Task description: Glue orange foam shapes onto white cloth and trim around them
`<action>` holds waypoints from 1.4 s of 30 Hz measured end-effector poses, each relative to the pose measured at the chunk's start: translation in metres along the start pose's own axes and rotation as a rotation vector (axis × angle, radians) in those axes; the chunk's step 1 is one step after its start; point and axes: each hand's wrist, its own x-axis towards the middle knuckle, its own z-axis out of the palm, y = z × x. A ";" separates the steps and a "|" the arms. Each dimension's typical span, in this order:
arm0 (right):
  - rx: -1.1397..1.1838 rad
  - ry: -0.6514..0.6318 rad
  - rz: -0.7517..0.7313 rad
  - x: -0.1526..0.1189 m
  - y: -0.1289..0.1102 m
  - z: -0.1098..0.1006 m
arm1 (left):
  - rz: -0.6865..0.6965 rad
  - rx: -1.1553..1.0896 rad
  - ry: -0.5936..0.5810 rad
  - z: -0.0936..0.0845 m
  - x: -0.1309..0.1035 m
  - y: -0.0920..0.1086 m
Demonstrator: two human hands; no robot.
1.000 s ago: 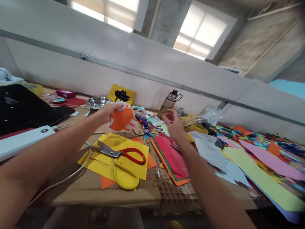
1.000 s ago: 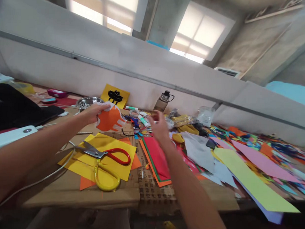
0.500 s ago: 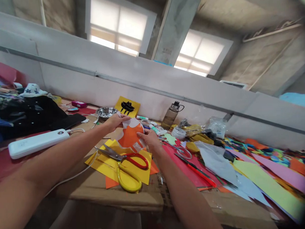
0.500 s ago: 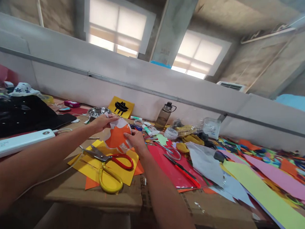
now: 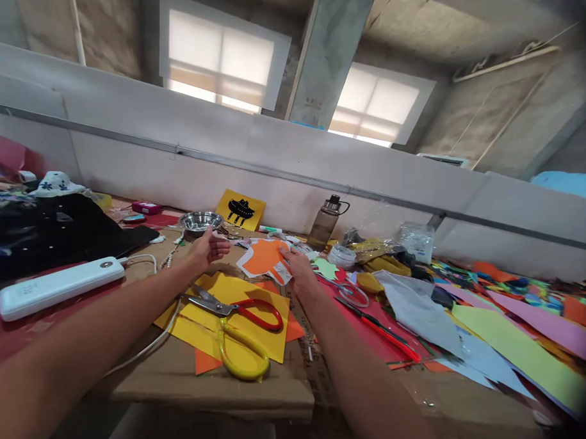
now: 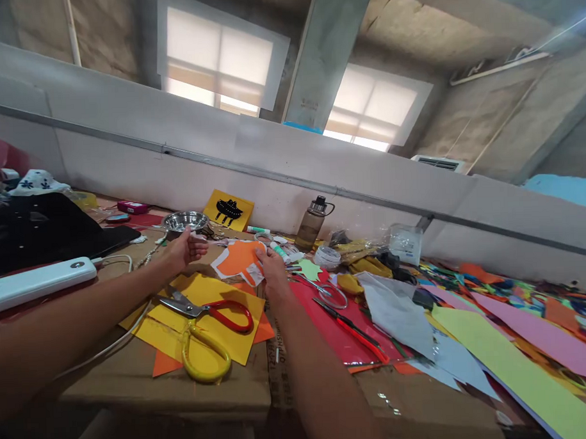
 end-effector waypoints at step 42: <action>0.053 -0.047 0.134 -0.019 0.031 0.020 | 0.106 -0.215 -0.225 0.030 -0.027 0.014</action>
